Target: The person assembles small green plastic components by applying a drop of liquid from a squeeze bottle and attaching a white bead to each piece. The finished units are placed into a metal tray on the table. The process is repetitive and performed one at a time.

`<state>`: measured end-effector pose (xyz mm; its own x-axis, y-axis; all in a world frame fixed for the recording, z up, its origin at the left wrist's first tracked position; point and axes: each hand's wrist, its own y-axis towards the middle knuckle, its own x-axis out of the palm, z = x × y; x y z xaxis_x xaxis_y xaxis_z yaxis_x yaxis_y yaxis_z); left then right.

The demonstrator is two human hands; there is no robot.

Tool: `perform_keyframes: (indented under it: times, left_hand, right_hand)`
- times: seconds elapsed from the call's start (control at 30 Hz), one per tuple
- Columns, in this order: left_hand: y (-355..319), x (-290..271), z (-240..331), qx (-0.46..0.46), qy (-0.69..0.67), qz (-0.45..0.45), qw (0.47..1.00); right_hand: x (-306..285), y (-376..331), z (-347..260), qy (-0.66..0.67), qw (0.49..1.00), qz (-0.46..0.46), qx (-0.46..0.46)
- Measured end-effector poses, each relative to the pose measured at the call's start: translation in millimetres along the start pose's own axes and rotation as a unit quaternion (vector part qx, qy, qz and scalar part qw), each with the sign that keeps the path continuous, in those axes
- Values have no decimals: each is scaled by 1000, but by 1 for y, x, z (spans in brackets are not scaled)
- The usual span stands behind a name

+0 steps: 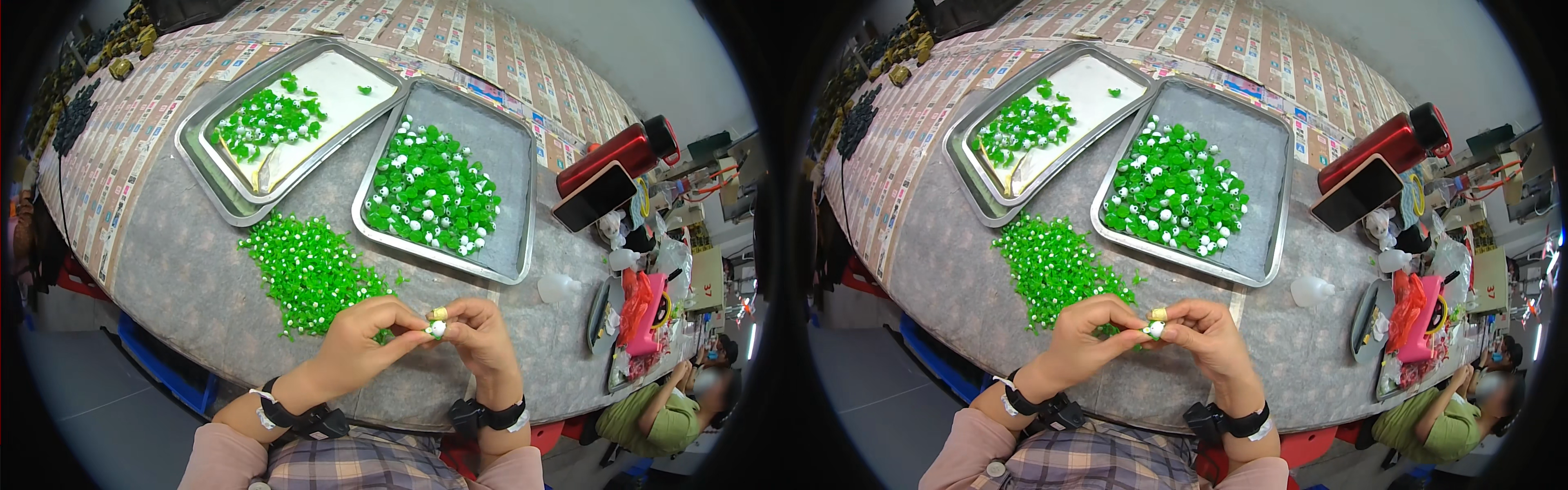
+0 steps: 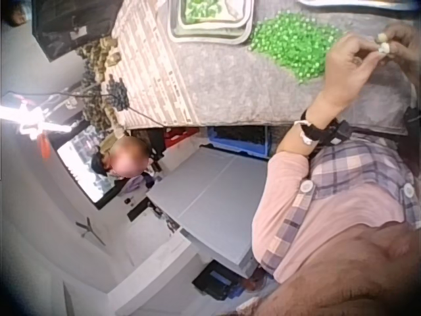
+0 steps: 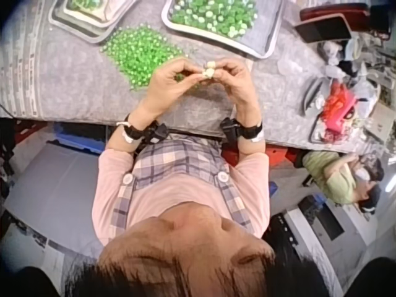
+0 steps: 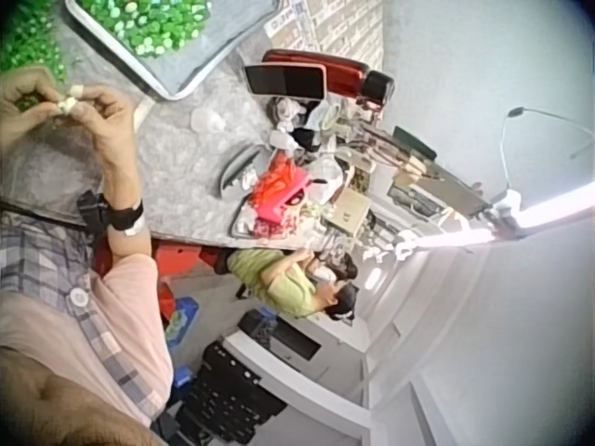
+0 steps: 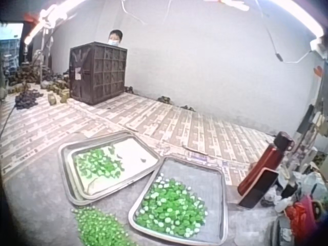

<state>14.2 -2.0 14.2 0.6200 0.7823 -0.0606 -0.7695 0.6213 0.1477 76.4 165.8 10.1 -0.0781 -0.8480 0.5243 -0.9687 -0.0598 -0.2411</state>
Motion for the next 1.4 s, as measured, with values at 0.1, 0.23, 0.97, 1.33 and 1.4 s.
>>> perform_keyframes:
  times: [0.1,0.23,0.97,1.33,1.4]
  left_hand:
    - [0,1,0,-101,-136,-4,985]
    - [0,2,-5,-146,-182,-9,972]
    - [34,-42,-3,-164,-500,141,839]
    - [5,11,-7,-191,-206,-75,957]
    - [4,11,-7,-201,-230,-70,950]
  right_hand:
    - [4,-1,-3,-10,1000,16,-5]
    - [6,-3,-5,-15,999,29,-11]
    - [11,-9,-18,-662,741,-30,-107]
    - [32,-13,-36,-606,764,57,-214]
    - [33,-14,-29,-624,740,73,-240]
